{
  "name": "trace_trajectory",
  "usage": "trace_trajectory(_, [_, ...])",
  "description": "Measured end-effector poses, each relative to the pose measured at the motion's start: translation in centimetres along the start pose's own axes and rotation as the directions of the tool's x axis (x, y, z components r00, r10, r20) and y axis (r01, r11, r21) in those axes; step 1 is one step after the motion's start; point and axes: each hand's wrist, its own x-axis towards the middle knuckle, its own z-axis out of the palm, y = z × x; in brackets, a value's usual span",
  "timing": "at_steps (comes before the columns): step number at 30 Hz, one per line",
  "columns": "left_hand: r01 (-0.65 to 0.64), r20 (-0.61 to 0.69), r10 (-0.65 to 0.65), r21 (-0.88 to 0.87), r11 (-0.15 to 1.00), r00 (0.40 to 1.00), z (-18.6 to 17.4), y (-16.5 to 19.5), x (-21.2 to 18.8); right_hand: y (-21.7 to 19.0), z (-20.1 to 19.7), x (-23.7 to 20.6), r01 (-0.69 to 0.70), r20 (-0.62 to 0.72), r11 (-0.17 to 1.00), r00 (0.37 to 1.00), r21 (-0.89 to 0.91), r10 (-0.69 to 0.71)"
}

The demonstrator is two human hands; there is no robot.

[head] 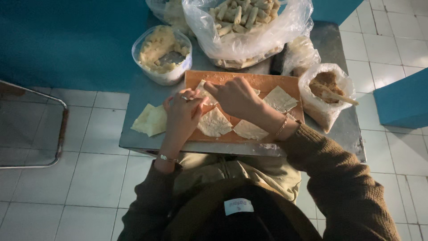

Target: The person cuts dough sheets into square pieces and arranges the squares on a wooden board. They then use a small stick to scoop brown filling from a bag and place a portion of filling onto each dough square, working through the squares one at a time.

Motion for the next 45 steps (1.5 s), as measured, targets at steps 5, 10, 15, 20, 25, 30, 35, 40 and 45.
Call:
trace_trajectory(5, [0.003,-0.024,-0.003,0.007,1.0,1.0,0.4,-0.4,0.0,1.1,0.3,0.0,0.017,-0.229,1.0,0.973,-0.017,-0.021])
trace_trajectory(10, [-0.002,-0.024,0.001,-0.04,0.999,1.0,0.0,-0.1,0.0,0.6,0.9,0.2,0.072,-0.203,0.997,0.977,0.02,-0.066])
trace_trajectory(15, [-0.012,-0.045,0.008,-0.085,0.996,0.999,-0.4,0.2,0.0,0.1,1.9,-0.2,0.096,-0.275,0.98,0.951,-0.173,-0.141])
trace_trajectory(20, [-0.017,-0.052,0.012,-0.104,0.994,0.999,-0.1,0.0,-0.1,-0.5,2.8,-0.6,0.083,-0.223,0.94,0.961,-0.332,-0.164])
trace_trajectory(25, [0.008,-0.042,-0.012,-0.089,0.996,0.999,0.2,-0.4,-0.1,-0.6,2.5,-0.7,0.108,-0.158,0.894,0.968,-0.436,-0.194])
trace_trajectory(30, [0.02,-0.029,-0.022,-0.058,0.998,0.999,0.2,-0.3,0.1,0.8,1.7,0.4,0.105,-0.059,0.891,0.988,-0.442,-0.145])
trace_trajectory(35, [-0.011,-0.062,0.012,0.019,1.0,0.998,0.1,0.5,0.3,4.4,1.3,-2.5,-0.112,-0.179,0.912,0.964,0.395,0.196])
trace_trajectory(40, [-0.028,-0.038,0.034,0.15,0.988,0.999,-0.3,2.4,-0.1,7.9,2.3,-6.4,-0.067,0.009,0.19,0.956,0.98,0.294])
trace_trajectory(45, [-0.089,0.154,0.06,0.191,0.978,0.986,1.0,6.1,-0.5,8.4,4.0,-7.2,-0.058,0.061,-0.019,0.967,0.998,0.246])
